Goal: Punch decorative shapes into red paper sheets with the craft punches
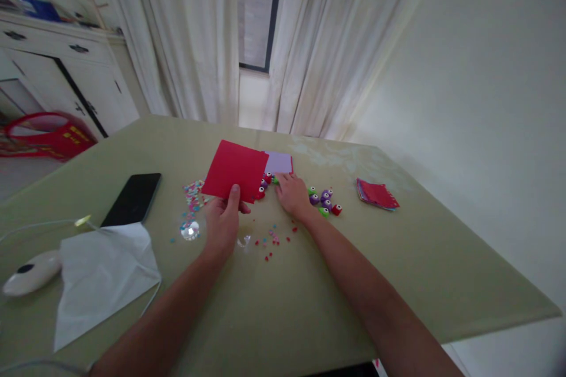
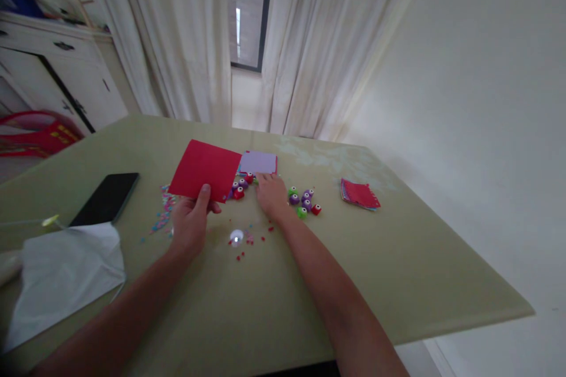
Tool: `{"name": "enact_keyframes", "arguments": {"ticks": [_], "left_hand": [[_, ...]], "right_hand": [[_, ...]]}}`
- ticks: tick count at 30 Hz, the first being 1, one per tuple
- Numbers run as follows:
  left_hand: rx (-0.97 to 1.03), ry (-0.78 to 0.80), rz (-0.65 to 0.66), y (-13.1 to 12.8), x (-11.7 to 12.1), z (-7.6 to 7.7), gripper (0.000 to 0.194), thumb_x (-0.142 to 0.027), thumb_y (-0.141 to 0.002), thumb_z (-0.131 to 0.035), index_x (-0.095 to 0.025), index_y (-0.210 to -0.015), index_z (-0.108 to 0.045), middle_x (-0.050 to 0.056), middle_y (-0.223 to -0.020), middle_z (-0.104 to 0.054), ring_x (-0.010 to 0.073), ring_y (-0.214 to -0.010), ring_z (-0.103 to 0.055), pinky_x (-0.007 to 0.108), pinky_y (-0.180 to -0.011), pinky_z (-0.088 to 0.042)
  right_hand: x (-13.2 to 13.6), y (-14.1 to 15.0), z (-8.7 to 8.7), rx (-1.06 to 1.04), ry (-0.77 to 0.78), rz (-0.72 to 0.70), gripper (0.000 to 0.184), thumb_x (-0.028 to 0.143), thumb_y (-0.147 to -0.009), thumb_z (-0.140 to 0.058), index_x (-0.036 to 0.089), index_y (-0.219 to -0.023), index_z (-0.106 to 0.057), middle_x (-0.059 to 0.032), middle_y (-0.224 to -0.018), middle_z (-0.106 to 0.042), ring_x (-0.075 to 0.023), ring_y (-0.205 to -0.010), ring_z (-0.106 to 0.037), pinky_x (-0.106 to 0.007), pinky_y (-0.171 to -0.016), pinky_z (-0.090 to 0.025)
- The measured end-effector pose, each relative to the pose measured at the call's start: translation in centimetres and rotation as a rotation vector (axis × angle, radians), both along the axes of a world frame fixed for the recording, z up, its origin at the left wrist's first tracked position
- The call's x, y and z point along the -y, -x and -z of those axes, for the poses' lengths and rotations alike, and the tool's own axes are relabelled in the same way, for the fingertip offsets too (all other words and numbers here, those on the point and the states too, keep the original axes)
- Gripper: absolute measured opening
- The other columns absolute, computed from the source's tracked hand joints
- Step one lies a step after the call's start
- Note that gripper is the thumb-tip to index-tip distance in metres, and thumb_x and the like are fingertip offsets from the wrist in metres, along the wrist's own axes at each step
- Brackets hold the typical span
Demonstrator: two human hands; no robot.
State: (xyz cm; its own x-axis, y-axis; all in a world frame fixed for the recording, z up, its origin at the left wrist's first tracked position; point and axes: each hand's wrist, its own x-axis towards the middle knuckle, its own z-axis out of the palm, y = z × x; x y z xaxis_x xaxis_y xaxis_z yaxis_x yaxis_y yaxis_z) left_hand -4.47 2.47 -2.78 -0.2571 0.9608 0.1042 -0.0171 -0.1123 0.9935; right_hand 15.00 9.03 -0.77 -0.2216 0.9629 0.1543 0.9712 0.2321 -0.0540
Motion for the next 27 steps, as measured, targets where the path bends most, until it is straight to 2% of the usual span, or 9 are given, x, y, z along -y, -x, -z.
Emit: {"name": "enact_keyframes", "arguments": {"ticks": [3, 6, 9, 11, 13, 16, 19, 22, 27], "left_hand": [[0.080, -0.027, -0.045, -0.4, 0.1, -0.4, 0.047, -0.061, -0.095, -0.064, -0.021, -0.072, -0.068, 0.002, -0.058, -0.071, 0.0192, -0.058, -0.067, 0.029, -0.064, -0.053], [0.151, -0.003, -0.004, -0.9, 0.5, -0.8, 0.044, -0.061, -0.092, -0.069, -0.018, -0.080, -0.072, 0.003, -0.060, -0.074, 0.0195, -0.055, -0.069, 0.029, -0.060, -0.054], [0.114, 0.018, 0.079, -1.5, 0.9, -1.1, 0.041, -0.057, -0.086, -0.076, -0.016, -0.081, -0.074, 0.006, -0.063, -0.077, 0.0205, -0.057, -0.073, 0.030, -0.061, -0.057], [0.059, 0.041, 0.148, -1.9, 1.0, -1.0, 0.040, -0.055, -0.083, -0.079, -0.016, -0.079, -0.076, 0.009, -0.065, -0.079, 0.0224, -0.060, -0.075, 0.031, -0.063, -0.059], [0.025, 0.074, 0.192, -2.2, 1.1, -0.8, 0.042, -0.058, -0.080, -0.081, -0.016, -0.079, -0.077, 0.010, -0.067, -0.080, 0.0243, -0.062, -0.077, 0.032, -0.063, -0.061], [-0.017, 0.116, 0.219, -2.3, 1.3, -0.5, 0.047, -0.062, -0.079, -0.080, -0.016, -0.082, -0.078, 0.013, -0.074, -0.083, 0.0270, -0.066, -0.079, 0.034, -0.065, -0.062], [-0.127, 0.151, 0.235, -2.4, 1.9, -0.7, 0.049, -0.064, -0.084, -0.074, -0.015, -0.080, -0.079, 0.014, -0.077, -0.084, 0.0282, -0.070, -0.081, 0.035, -0.067, -0.063], [-0.177, 0.149, 0.278, -2.7, 2.7, -1.4, 0.044, -0.060, -0.086, -0.072, -0.017, -0.079, -0.079, 0.011, -0.076, -0.084, 0.0275, -0.070, -0.080, 0.035, -0.068, -0.064], [-0.166, 0.098, 0.262, -3.6, 3.8, -3.0, 0.030, -0.050, -0.081, -0.072, -0.020, -0.077, -0.074, 0.006, -0.069, -0.081, 0.0261, -0.064, -0.079, 0.033, -0.062, -0.065]], "right_hand": [[0.8, 0.0, -0.5, 0.017, 0.049, -0.033, 0.036, 0.018, -0.103, -0.057, 0.013, -0.137, -0.064, -0.0191, -0.136, -0.072, -0.0334, -0.130, -0.061, -0.042, -0.108, -0.045], [4.1, -0.7, -0.5, 0.028, 0.106, -0.067, 0.028, 0.015, -0.100, -0.063, 0.016, -0.127, -0.068, -0.0172, -0.125, -0.075, -0.0309, -0.121, -0.066, -0.037, -0.098, -0.049], [7.9, -2.1, -0.1, -0.006, 0.165, -0.094, 0.024, 0.017, -0.099, -0.065, 0.017, -0.123, -0.068, -0.0141, -0.116, -0.077, -0.0273, -0.107, -0.070, -0.034, -0.091, -0.050], [9.6, -3.0, 0.2, -0.203, 0.178, -0.118, 0.023, 0.017, -0.097, -0.067, 0.017, -0.120, -0.069, -0.0133, -0.113, -0.075, -0.0259, -0.103, -0.070, -0.035, -0.090, -0.051], [10.3, -3.8, 0.6, -0.546, 0.172, -0.100, 0.028, 0.024, -0.095, -0.073, 0.016, -0.122, -0.070, -0.0121, -0.112, -0.074, -0.0240, -0.099, -0.069, -0.035, -0.088, -0.052], [10.0, -4.4, 0.8, -1.074, 0.230, -0.016, 0.040, 0.045, -0.088, -0.081, 0.018, -0.117, -0.075, -0.0074, -0.100, -0.073, -0.0197, -0.083, -0.066, -0.032, -0.076, -0.053], [9.5, -4.3, 1.0, -1.416, 0.366, 0.079, 0.045, 0.052, -0.074, -0.090, 0.019, -0.101, -0.076, -0.0017, -0.084, -0.070, -0.0166, -0.072, -0.062, -0.030, -0.069, -0.050], [9.4, -3.7, 1.1, -1.565, 0.419, 0.160, 0.050, 0.051, -0.062, -0.097, 0.020, -0.089, -0.070, 0.0024, -0.076, -0.066, -0.0148, -0.067, -0.059, -0.029, -0.066, -0.047], [9.8, -2.6, 1.1, -1.610, 0.449, 0.164, 0.052, 0.056, -0.061, -0.097, 0.020, -0.081, -0.065, 0.0055, -0.064, -0.058, -0.0120, -0.058, -0.049, -0.027, -0.056, -0.039]]}}
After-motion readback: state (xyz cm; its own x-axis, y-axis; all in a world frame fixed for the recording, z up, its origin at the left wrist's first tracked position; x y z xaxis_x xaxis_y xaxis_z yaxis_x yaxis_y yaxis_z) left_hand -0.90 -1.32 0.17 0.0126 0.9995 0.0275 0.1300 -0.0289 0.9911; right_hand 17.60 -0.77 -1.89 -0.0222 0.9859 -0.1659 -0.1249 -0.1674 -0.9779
